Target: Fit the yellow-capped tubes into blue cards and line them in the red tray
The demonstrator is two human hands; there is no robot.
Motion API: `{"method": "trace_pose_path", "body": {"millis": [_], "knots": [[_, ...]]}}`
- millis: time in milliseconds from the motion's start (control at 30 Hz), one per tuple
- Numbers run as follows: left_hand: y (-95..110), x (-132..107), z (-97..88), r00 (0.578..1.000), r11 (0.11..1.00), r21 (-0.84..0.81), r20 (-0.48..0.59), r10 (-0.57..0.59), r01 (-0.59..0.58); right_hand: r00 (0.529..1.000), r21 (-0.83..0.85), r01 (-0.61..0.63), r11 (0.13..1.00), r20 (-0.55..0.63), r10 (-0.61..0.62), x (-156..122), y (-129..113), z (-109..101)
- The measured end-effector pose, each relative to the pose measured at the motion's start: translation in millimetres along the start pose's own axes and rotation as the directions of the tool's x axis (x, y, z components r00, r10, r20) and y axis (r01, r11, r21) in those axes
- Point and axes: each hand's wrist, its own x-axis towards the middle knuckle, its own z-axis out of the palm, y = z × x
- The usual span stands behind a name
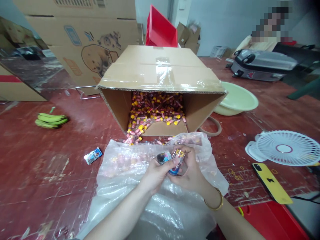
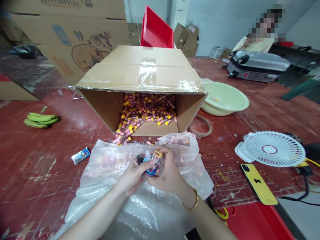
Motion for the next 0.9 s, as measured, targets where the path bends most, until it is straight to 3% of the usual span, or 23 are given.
{"method": "trace_pose_path", "body": {"millis": [167,267,333,400,467,500,600,633,667,733,800,900], "knots": [[-3,2,-5.0,0.998,0.995,0.094,-0.036,0.045,-0.042,0.998,-0.001,-0.017,1.000,0.068,0.017,3,-11,-13],[-6,3,-8.2,1.000,0.972,0.233,0.007,0.016,-0.018,0.989,0.124,-0.128,0.984,0.091,0.117,5,-19,-19],[-8,2,-8.0,0.998,0.946,0.322,0.047,-0.038,0.020,0.974,0.243,-0.221,0.945,0.000,0.228,2,-19,-26],[-9,2,-6.3,0.996,0.931,0.361,0.057,-0.073,0.047,0.930,0.345,-0.257,0.903,-0.164,0.328,-10,-15,-44],[-9,3,-5.5,0.996,0.939,0.338,0.031,-0.087,0.071,0.833,0.388,-0.245,0.888,-0.385,0.398,-38,-8,-79],[-9,4,-6.0,0.996,0.944,0.320,0.011,-0.089,0.081,0.753,0.373,-0.234,0.898,-0.515,0.410,-60,-3,-100],[-6,9,-9.8,0.996,0.943,0.319,-0.037,-0.084,0.092,0.420,0.156,-0.303,0.940,-0.864,0.278,-148,15,-163],[-5,10,-11.1,0.996,0.937,0.338,-0.047,-0.081,0.092,0.328,0.055,-0.389,0.920,-0.925,0.193,-180,24,-178],[-5,11,-12.0,0.996,0.928,0.361,-0.054,-0.077,0.091,0.288,0.028,-0.432,0.902,-0.943,0.167,-209,34,-187],[-4,12,-12.2,0.996,0.913,0.400,-0.064,-0.063,0.083,0.300,0.003,-0.494,0.870,-0.938,0.174,-254,58,-190],[-4,12,-10.9,0.996,0.901,0.428,-0.082,-0.038,0.069,0.384,-0.002,-0.522,0.853,-0.893,0.233,-280,83,-177],[-4,13,-9.8,0.993,0.888,0.454,-0.116,-0.027,0.077,0.543,-0.033,-0.537,0.843,-0.778,0.315,-294,111,-152]]}}
